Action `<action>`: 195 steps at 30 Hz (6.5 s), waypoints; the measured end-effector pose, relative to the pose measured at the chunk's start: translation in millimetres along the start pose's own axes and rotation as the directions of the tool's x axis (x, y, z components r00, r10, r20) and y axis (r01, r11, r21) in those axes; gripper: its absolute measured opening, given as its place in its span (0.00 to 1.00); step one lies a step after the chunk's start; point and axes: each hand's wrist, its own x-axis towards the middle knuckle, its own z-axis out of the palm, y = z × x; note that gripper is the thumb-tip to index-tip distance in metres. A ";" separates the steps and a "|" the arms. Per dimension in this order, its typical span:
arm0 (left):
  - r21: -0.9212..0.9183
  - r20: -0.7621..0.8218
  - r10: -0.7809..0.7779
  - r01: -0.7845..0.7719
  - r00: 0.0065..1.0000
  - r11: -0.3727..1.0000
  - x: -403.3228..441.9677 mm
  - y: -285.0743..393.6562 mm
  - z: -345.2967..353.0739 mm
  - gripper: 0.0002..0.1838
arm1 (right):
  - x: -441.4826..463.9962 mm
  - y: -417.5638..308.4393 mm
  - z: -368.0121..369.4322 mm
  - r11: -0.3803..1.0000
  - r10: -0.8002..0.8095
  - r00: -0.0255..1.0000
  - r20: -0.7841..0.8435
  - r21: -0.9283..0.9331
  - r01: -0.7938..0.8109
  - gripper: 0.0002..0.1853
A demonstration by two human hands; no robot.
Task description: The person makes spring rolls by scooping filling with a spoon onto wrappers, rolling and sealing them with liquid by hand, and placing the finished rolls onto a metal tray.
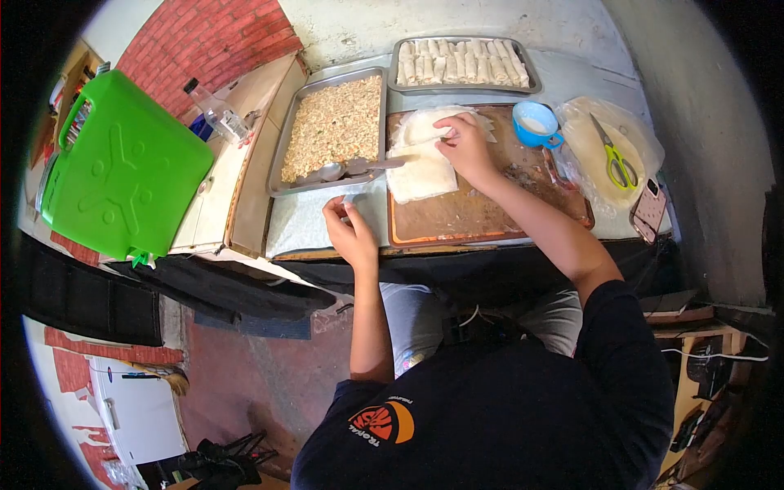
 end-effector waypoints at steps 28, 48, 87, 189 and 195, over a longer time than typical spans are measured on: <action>-0.489 0.344 0.658 -0.470 0.670 0.735 -43.7 126.1 34.0 0.08 | -102.8 -64.7 -171.4 0.776 -0.631 0.776 -0.008 -0.001 0.631 0.07; 0.147 0.549 0.207 -0.337 0.810 0.930 -56.0 106.7 99.3 0.24 | -37.1 -4.2 -130.3 0.847 -0.205 0.971 0.121 -0.476 0.238 0.09; -0.319 0.947 0.204 0.794 0.247 0.518 -24.0 115.9 74.3 0.30 | -23.2 -96.2 -176.6 0.968 -0.208 0.943 0.262 -0.082 0.236 0.11; 0.393 0.344 0.259 -0.389 0.902 0.833 55.9 -6.5 0.0 0.21 | 100.6 -103.4 58.9 0.609 0.207 0.508 0.836 -0.516 0.602 0.10; 0.371 0.660 0.066 -0.401 0.748 0.838 86.0 20.1 -12.0 0.27 | 105.5 -63.2 47.0 0.823 0.550 0.222 0.805 -0.479 -0.304 0.12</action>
